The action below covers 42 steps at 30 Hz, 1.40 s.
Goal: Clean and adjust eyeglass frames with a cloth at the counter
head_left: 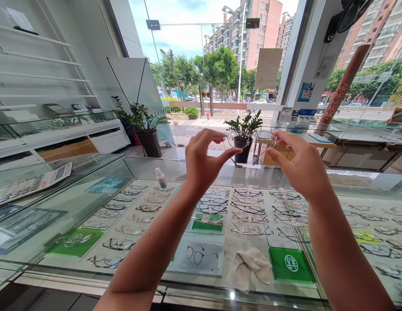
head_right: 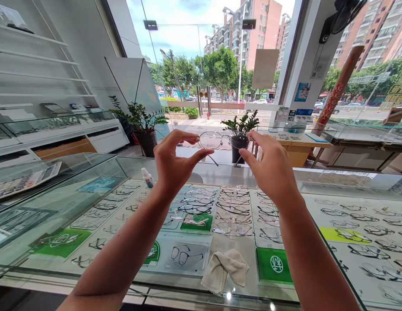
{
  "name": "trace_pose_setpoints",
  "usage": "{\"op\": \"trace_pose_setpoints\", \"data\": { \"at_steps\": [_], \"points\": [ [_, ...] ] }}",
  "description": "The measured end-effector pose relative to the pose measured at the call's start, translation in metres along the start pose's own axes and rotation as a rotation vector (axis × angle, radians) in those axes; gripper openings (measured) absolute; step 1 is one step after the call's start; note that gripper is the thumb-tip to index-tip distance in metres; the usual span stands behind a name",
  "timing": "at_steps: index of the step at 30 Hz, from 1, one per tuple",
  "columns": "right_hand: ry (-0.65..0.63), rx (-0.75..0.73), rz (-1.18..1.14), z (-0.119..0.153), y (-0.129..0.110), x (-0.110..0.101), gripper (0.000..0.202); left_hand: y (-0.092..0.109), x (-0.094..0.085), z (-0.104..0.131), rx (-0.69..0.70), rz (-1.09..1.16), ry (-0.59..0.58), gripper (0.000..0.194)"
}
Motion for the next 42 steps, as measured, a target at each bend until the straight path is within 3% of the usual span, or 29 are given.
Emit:
{"op": "trace_pose_setpoints", "data": {
  "at_steps": [26,42],
  "points": [
    [-0.095,0.039,-0.071,-0.005,0.012,0.005,0.055,0.008,0.000,0.000,0.075,-0.061,-0.017,0.042],
    [-0.081,0.034,-0.070,-0.005,0.015,0.005,0.053,0.003,0.001,0.002,0.025,-0.040,-0.015,0.043]
  ]
}}
Point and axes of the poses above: each hand's wrist, its own z-axis away from the middle knuckle, its own x-axis out of the palm, y = z × x, the point moved 2 cm from there along -z, towards the middle knuckle, and after that the axes turned 6 degrees about x, right-handed, at the moved point
